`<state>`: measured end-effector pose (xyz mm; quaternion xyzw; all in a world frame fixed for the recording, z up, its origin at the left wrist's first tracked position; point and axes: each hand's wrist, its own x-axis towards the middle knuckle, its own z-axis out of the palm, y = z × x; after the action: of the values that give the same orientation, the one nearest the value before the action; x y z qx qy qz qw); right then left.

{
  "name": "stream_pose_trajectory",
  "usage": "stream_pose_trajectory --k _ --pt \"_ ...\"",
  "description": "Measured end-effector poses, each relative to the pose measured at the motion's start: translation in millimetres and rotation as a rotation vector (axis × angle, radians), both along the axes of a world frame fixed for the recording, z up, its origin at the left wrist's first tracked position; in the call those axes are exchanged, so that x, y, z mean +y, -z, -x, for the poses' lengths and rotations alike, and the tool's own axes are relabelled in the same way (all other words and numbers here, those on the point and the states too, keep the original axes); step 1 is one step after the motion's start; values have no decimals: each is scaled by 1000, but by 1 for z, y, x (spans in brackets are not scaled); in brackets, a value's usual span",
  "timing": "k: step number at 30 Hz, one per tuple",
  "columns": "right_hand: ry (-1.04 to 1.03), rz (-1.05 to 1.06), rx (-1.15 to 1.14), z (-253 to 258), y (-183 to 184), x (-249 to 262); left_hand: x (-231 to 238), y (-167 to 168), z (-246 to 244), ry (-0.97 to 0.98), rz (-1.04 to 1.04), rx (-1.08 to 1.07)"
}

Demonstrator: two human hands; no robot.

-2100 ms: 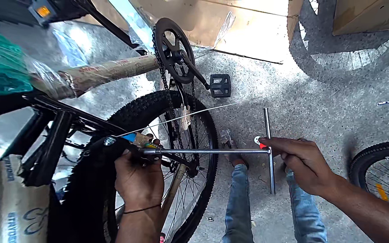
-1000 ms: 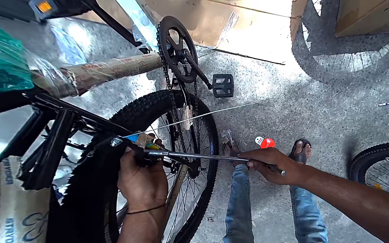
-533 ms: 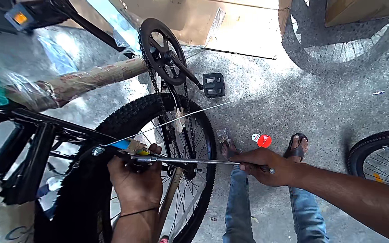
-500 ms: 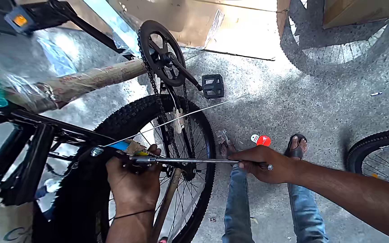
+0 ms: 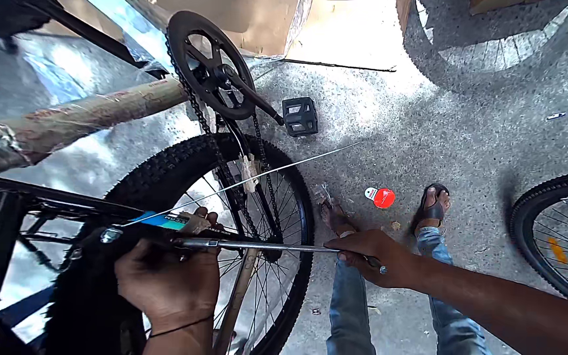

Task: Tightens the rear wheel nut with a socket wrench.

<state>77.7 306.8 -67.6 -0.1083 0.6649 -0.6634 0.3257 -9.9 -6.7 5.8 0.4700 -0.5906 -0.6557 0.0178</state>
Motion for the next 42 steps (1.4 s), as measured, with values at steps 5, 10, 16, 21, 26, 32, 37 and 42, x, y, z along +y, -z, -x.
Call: stream_pose_trajectory --k 5,10,16,21,26,32,37,42 --pt "92 -88 154 -1 2 -2 -7 -8 -11 55 78 -65" --pt "85 -83 151 6 -3 2 -5 -6 -6 72 119 -76" --pt "175 -169 306 7 -21 0 -4 -5 -11 79 182 -64" --pt "167 -170 366 6 -16 3 -22 -2 -12 158 194 -2" --pt "135 -159 448 14 -9 6 -12 -2 -13 137 252 13" --pt "140 -124 381 20 -19 10 -10 -3 -11 132 249 11" --pt "310 98 -9 18 -23 11 -9 -3 -11 142 281 -5" --pt "551 565 -546 9 -35 6 -7 -4 -10 108 294 4"
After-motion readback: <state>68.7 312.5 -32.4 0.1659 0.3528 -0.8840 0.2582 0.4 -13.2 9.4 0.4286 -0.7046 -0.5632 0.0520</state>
